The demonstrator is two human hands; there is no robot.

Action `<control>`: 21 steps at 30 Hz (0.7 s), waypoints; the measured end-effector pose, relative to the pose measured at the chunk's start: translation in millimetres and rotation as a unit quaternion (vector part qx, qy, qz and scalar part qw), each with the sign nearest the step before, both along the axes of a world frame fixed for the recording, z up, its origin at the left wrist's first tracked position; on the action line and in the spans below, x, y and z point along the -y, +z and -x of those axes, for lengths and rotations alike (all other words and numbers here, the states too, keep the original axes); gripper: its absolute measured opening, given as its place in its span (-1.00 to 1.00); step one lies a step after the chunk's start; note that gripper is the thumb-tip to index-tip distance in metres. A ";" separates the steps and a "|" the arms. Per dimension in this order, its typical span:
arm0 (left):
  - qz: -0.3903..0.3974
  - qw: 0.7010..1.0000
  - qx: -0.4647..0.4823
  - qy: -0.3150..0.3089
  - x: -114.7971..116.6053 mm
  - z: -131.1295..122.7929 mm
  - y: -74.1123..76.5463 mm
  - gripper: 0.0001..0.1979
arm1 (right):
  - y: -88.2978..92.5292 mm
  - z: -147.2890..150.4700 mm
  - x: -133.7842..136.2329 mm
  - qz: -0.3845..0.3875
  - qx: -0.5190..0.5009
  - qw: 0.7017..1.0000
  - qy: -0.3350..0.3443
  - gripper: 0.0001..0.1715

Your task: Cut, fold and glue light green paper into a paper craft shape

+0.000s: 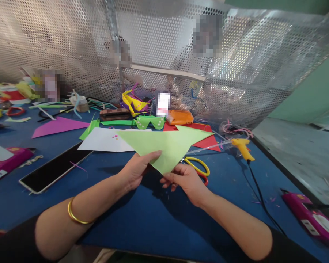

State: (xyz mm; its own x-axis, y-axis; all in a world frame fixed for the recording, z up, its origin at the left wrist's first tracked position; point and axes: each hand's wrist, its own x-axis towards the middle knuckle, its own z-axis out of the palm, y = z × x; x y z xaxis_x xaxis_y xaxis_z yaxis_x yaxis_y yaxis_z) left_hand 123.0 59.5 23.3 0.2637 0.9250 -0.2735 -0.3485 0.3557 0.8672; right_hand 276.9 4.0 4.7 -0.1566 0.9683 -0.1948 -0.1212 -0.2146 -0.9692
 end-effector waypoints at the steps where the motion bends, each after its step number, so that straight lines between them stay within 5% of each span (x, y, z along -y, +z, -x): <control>1: 0.018 1.000 0.007 -0.006 -0.1 -0.2 0.7 -0.65 | 0.6 0.2 0.1 -0.004 0.002 1.000 0.003 -0.65; 6: 0.085 0.996 0.020 -0.012 -3.4 0.4 1.2 -0.73 | 4.4 -4.3 0.7 0.002 0.034 0.998 0.052 -0.61; 9: 0.032 0.998 -0.021 0.044 -6.7 3.3 0.1 -0.66 | 9.4 -14.9 4.0 -0.143 0.235 0.961 0.038 -0.63; 10: 0.019 0.998 -0.034 0.055 -7.4 4.2 -0.5 -0.63 | 11.6 -19.4 5.3 -0.243 0.331 0.912 0.010 -0.65; 12: 0.009 0.998 -0.047 0.051 -7.3 5.1 -1.8 -0.61 | 15.8 -27.7 6.8 -0.441 0.479 0.756 -0.059 -0.76; 15: 0.011 0.999 -0.047 0.006 -2.9 3.8 -3.5 -0.58 | 19.1 -34.7 5.4 -0.586 0.592 0.546 -0.089 -0.70; 17: 0.014 0.998 -0.045 -0.033 1.7 2.2 -3.6 -0.56 | 18.2 -35.6 2.9 -0.607 0.635 0.476 -0.042 -0.57; 21: 0.023 0.995 -0.025 -0.093 6.7 1.1 0.3 -0.57 | 12.4 -37.0 -1.2 -0.627 0.649 0.431 0.014 -0.54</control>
State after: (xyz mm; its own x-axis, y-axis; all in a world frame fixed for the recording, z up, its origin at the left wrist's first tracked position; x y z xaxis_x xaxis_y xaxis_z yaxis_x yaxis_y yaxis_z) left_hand 121.9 52.7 23.6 0.4137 0.8476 -0.3323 -0.2297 0.4503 0.8628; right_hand 313.9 5.2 17.1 -0.7184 0.4404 0.5384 0.6832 0.5925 0.4269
